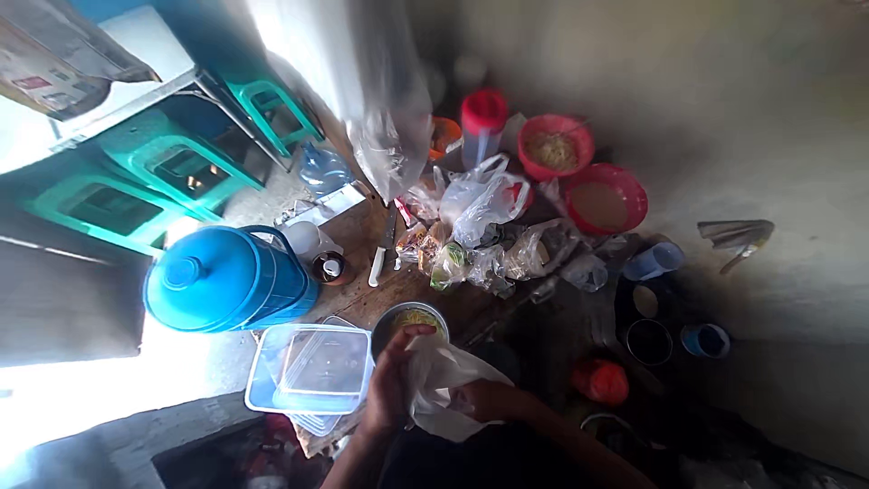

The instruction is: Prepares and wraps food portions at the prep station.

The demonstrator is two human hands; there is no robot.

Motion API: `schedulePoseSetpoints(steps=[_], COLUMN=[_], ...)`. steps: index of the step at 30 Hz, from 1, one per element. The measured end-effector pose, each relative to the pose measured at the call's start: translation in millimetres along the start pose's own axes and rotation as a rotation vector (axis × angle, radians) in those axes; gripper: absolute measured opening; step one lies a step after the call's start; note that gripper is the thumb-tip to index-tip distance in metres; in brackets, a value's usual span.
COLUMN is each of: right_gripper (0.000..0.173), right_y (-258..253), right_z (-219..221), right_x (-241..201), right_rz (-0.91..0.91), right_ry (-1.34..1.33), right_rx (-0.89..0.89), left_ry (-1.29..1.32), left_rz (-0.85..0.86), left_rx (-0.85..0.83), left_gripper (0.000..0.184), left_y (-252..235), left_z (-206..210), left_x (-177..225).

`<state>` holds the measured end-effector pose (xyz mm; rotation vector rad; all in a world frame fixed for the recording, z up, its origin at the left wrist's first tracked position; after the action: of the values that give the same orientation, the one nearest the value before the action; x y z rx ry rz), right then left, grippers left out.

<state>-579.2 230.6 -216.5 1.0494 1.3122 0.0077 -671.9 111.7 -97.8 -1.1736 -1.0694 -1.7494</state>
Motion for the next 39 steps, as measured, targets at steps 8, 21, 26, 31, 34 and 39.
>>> schedulePoseSetpoints(steps=[8,21,26,31,34,39], right_gripper=[0.035,0.03,0.046,0.041,0.037,0.062], right_y=[121,61,-30,-30,1,31], right_z=[-59,-171,-157,-78,3,71], right_x=[89,48,50,70,75,67], right_rz=[0.018,-0.208,-0.215,-0.09,-0.113,-0.306], right_ry=[-0.097,-0.172,-0.117,-0.017,-0.078,-0.058], right_rx=[0.051,0.371,0.479,0.323,-0.032,-0.145], left_ry=[-0.647,-0.184,-0.16,-0.366,-0.47,-0.032], left_rz=[-0.199,-0.353,-0.311,-0.388,-0.47,-0.409], left_rx=[-0.497,1.127,0.706,0.266,0.496,0.576], left_gripper=[0.069,0.024,0.05,0.04,0.032,0.037], left_y=[59,201,214,233,238,171], left_z=[139,62,85,101,70,57], left_x=[-151,-165,-188,-209,-225,-243])
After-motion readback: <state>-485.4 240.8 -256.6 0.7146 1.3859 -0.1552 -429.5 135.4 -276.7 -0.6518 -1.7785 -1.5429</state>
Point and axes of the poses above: each hand's wrist, its own y-axis away from the middle knuckle, its own z-axis out of the palm, x = y × z, the point moved 9 cm from there along -y, towards the middle knuckle, and after that the axes turned 12 degrees about -y, right-handed, at the moved point
